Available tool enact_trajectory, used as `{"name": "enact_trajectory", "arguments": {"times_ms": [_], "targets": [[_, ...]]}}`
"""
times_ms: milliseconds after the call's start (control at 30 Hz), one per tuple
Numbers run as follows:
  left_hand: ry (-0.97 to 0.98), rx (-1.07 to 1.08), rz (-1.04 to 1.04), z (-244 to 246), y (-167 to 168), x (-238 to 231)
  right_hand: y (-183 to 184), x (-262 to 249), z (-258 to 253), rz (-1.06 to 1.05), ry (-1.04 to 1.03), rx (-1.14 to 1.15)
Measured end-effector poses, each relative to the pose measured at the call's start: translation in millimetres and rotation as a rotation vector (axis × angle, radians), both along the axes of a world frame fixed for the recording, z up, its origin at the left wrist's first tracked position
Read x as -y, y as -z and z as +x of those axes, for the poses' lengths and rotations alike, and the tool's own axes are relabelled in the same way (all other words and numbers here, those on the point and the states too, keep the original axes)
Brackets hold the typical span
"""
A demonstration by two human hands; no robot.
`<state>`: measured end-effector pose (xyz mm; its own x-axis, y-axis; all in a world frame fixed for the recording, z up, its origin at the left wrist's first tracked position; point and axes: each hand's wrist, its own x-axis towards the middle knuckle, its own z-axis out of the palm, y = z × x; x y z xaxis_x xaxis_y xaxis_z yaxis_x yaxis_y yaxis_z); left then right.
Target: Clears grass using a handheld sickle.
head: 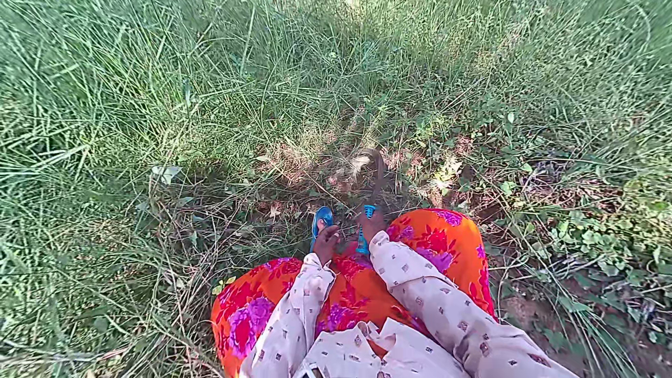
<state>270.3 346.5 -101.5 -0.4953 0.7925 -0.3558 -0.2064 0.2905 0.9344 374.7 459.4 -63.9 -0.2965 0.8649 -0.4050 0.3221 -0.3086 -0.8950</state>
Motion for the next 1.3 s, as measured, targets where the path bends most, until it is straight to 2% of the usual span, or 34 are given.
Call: {"name": "enact_trajectory", "arguments": {"times_ms": [100, 167, 200, 267, 367, 467, 567, 633, 733, 833, 900, 1033, 1133, 1200, 1233, 1300], "targets": [[0.028, -0.02, -0.01, 0.4, -0.9, -1.5, 3.3, -6.3, -0.1, -0.004, -0.002, 0.164], [0.029, -0.024, -0.009, 1.0, -2.7, -2.9, 1.6, -9.7, -0.4, -0.142, -0.144, 0.327], [0.027, -0.023, -0.008, 0.9, -3.9, -3.6, 7.4, -11.6, -2.1, -0.21, -0.188, 0.337], [0.022, -0.017, -0.01, 0.1, -4.9, -2.5, 18.2, -12.7, -4.3, -0.268, -0.126, 0.204], [0.014, -0.004, -0.009, -0.2, -6.3, -0.3, 4.5, -12.0, -2.7, -0.284, 0.048, -0.008], [0.027, -0.005, -0.01, -1.0, -3.6, -0.9, -3.9, -10.8, 0.0, -0.189, 0.148, -0.072], [0.037, -0.019, -0.01, -0.3, -2.2, -0.8, 4.4, -13.5, -1.0, -0.057, 0.109, 0.056], [0.03, -0.019, -0.004, 0.8, -1.5, -1.1, 7.2, -6.2, -0.2, -0.039, 0.006, 0.198], [0.023, -0.025, 0.01, 1.2, -0.6, -0.5, -6.8, 5.9, -2.0, -0.27, -0.241, 0.31], [0.03, -0.024, 0.024, -2.2, 3.8, 1.3, -1.0, 15.2, -1.4, -0.321, -0.139, 0.11], [0.039, -0.022, 0.023, -2.7, 4.7, 0.1, 0.3, 20.4, 1.8, -0.247, -0.098, 0.015], [0.05, -0.025, -0.017, -0.7, 5.6, -0.5, 41.3, -4.2, -6.4, 0.009, -0.024, 0.116], [0.033, -0.022, -0.01, 1.2, 1.7, -1.6, 26.6, -15.9, -6.0, -0.122, -0.1, 0.244], [0.02, -0.014, -0.006, 0.3, 1.8, -0.8, 36.0, -10.8, 1.9, -0.219, -0.249, 0.153], [0.015, -0.01, -0.006, -1.1, 3.2, -1.0, 47.6, -6.7, 3.7, -0.214, -0.245, 0.056], [0.019, -0.011, 0.004, -3.8, 4.7, -2.9, 23.2, 8.0, -1.6, -0.279, -0.104, -0.016]]}}
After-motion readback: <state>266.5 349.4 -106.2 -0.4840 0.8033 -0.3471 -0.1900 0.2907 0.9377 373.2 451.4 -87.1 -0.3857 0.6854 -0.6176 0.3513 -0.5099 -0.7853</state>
